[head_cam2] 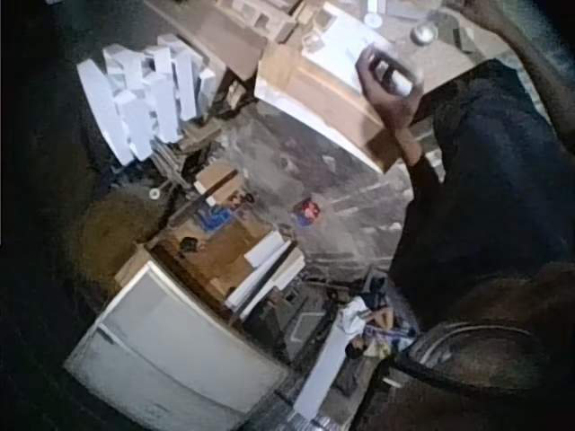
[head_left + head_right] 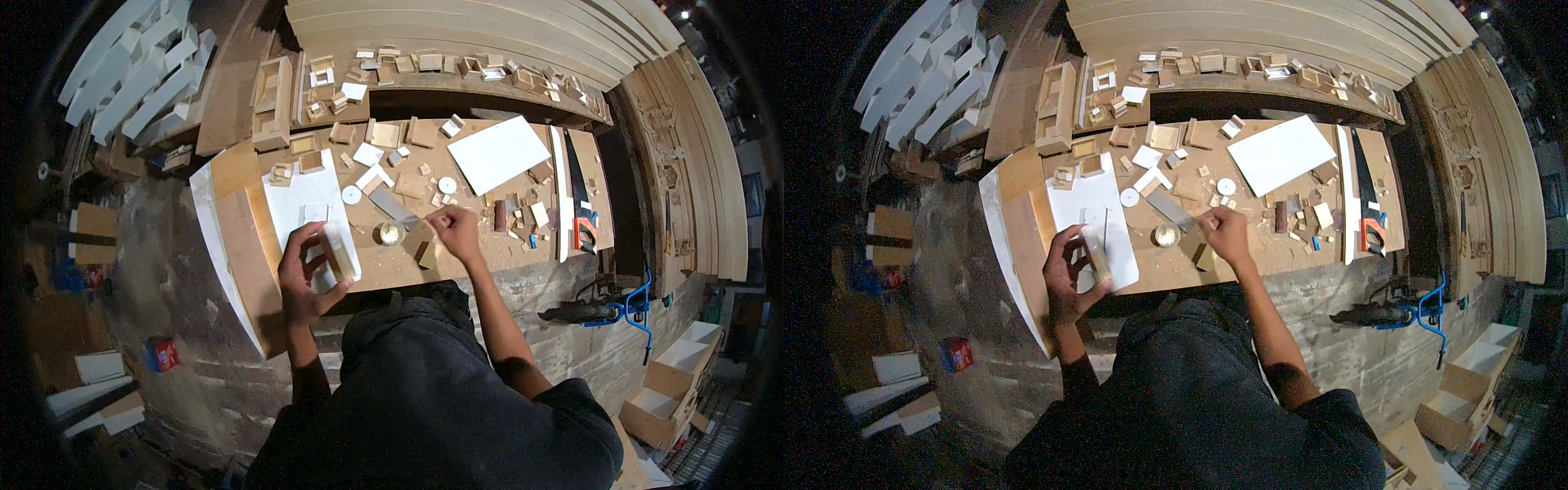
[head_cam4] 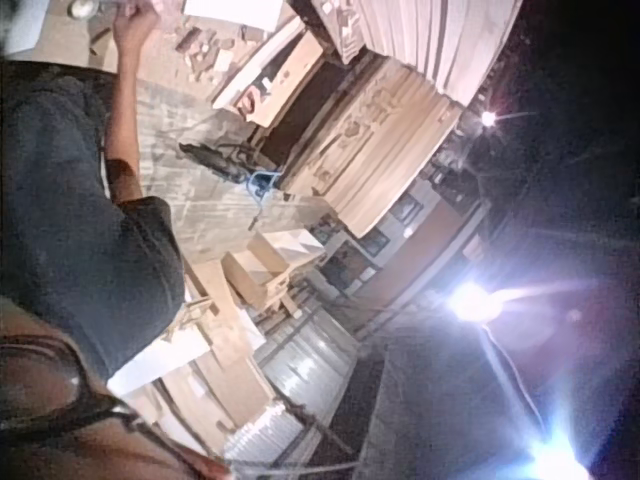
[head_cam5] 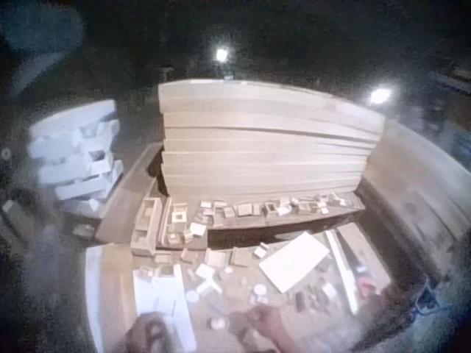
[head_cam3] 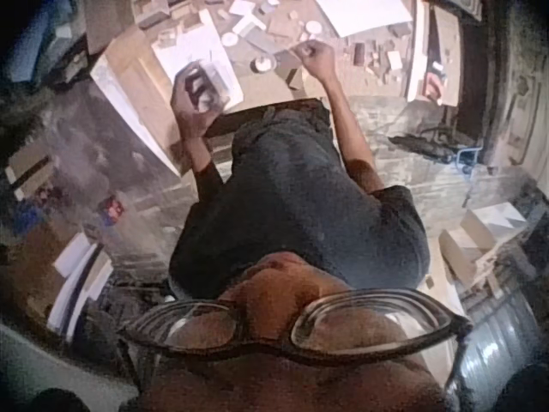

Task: The person sands the edges of wooden blocks using sandpaper and then applies glue from a jar to the edge of a wood piece with a thin stick.

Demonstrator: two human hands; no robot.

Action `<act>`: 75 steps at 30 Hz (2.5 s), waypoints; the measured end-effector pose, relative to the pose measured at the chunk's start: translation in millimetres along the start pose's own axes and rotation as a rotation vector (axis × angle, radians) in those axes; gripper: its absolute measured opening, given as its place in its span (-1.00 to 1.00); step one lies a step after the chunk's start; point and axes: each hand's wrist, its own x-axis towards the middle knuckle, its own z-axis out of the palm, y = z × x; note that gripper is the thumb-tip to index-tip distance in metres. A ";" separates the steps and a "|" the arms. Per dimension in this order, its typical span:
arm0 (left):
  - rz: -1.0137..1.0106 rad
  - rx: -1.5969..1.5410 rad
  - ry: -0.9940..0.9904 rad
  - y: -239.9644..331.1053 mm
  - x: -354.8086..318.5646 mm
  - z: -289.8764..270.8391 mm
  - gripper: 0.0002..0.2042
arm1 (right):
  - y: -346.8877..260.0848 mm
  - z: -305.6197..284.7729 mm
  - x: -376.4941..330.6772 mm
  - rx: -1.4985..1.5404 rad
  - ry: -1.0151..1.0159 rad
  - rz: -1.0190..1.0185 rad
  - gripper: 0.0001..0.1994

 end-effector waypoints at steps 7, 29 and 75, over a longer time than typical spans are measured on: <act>-0.079 -0.020 0.076 -19.1 -23.1 -12.5 -0.12 | 35.6 60.1 10.3 -0.420 -0.197 -0.099 -0.81; -0.078 0.038 0.081 -11.6 -29.4 -6.6 -0.11 | 43.6 87.4 7.4 -0.615 -0.349 -0.132 -0.82; 0.334 -0.316 -0.393 86.8 37.3 83.7 -0.09 | -191.7 -148.0 -44.0 0.567 0.092 -0.128 -0.87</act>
